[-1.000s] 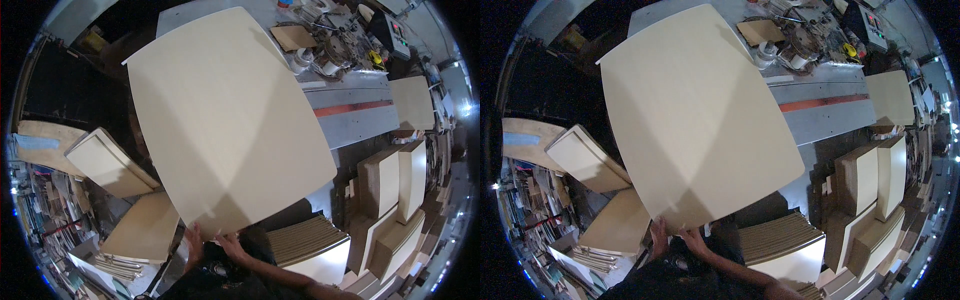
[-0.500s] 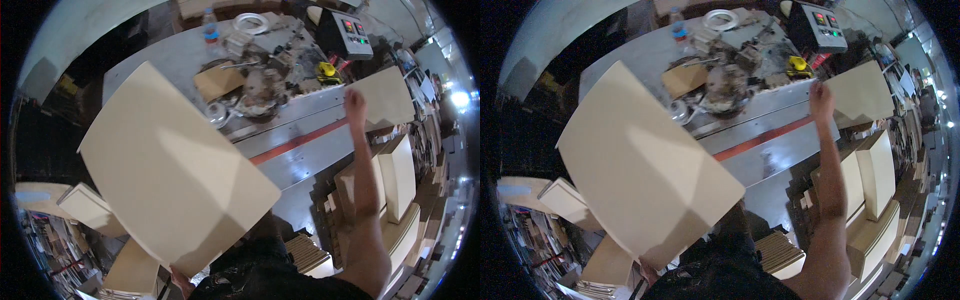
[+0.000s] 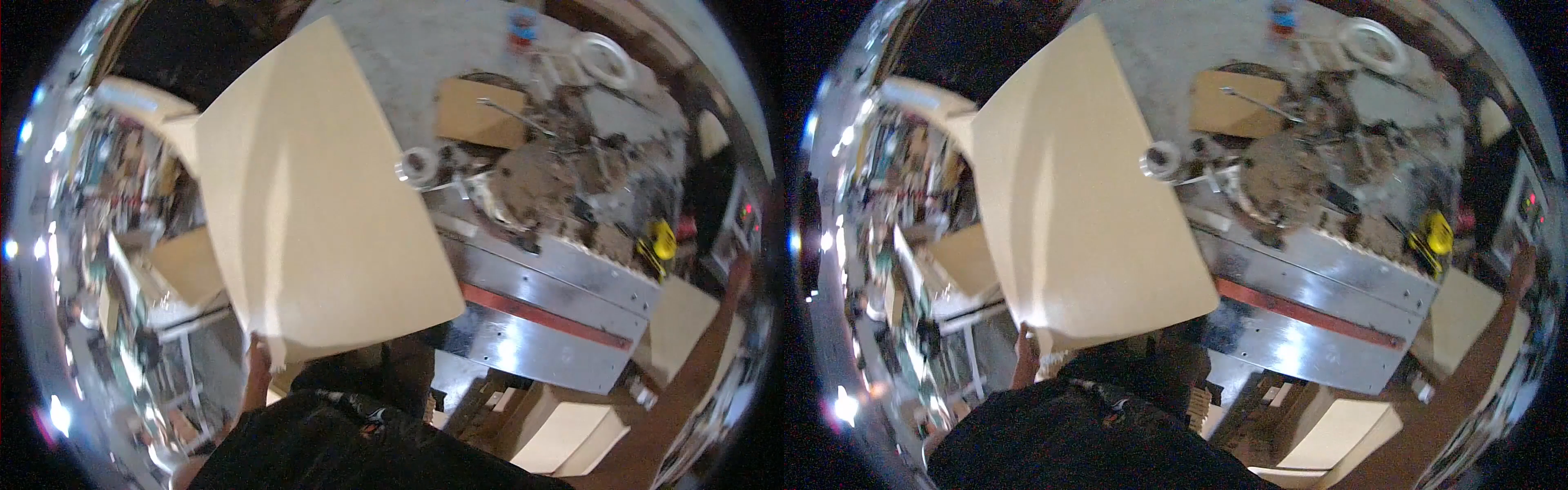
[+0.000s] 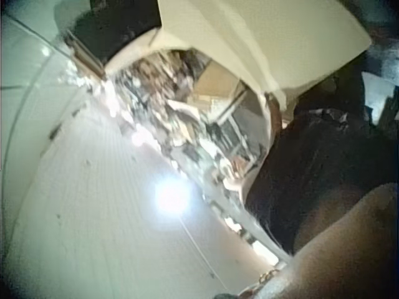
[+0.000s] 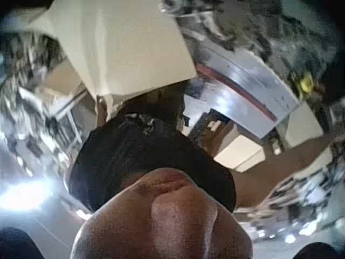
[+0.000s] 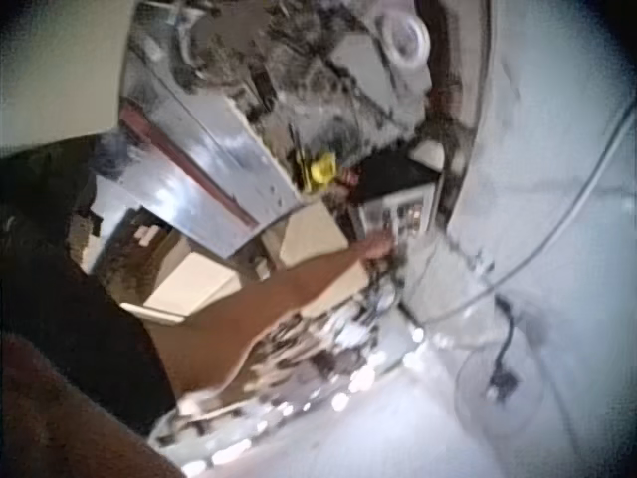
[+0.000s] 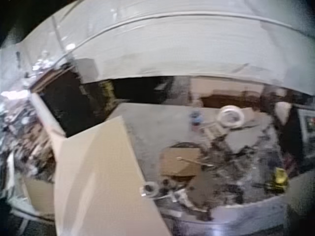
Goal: Trimming the excess material from the edges of a wooden panel using a utility knife.
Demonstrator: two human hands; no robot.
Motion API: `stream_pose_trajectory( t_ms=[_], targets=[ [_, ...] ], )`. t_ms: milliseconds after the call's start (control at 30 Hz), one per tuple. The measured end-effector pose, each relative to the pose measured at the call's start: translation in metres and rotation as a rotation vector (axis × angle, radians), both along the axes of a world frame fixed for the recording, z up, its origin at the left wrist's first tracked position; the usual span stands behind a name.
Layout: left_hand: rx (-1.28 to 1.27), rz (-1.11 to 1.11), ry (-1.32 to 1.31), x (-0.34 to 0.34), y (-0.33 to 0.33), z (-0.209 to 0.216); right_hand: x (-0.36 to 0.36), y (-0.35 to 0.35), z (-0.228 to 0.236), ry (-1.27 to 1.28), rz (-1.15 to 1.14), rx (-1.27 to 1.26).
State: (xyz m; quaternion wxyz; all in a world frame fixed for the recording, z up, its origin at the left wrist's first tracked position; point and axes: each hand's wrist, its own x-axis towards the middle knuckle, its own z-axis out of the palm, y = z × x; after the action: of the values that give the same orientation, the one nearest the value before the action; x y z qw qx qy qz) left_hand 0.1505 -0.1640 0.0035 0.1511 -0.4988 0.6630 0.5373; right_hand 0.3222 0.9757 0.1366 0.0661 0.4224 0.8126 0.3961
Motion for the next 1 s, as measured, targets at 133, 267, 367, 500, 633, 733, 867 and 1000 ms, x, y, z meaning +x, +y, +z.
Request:
stream_pose_trajectory(
  t_ms=[133, 267, 367, 500, 633, 733, 867, 1000],
  targets=[
    [-0.063, 0.079, 0.075, 0.04, -0.02, -0.014, -0.084, -0.039, -0.011, 0.502, -0.575, -0.252],
    [-0.019, -0.051, -0.002, 0.04, 0.018, -0.01, 0.018, -0.003, -0.016, 0.753, -0.299, -0.305],
    [-0.172, 0.005, -0.019, 0.049, 0.012, -0.002, 0.005, -0.169, -0.091, 1.423, 0.061, -0.495],
    [-0.247, -0.162, 0.023, 0.045, 0.016, -0.023, 0.039, -0.383, -0.166, 1.196, 0.133, -0.596],
    [-0.221, -0.284, -0.14, 0.019, -0.001, -0.046, -0.038, -0.626, -0.198, 1.869, -0.105, -1.719],
    [-0.06, -0.172, -0.012, 0.027, -0.024, -0.085, -0.122, -0.738, -0.124, 0.953, 0.074, -1.575],
    [0.07, -0.652, 0.236, 0.021, -0.036, -0.098, -0.143, -0.821, -0.109, 0.762, -0.067, -1.651],
    [0.167, -0.657, 0.475, 0.015, -0.008, -0.042, -0.146, -0.877, -0.099, 0.772, 0.027, -1.519]
  ],
)
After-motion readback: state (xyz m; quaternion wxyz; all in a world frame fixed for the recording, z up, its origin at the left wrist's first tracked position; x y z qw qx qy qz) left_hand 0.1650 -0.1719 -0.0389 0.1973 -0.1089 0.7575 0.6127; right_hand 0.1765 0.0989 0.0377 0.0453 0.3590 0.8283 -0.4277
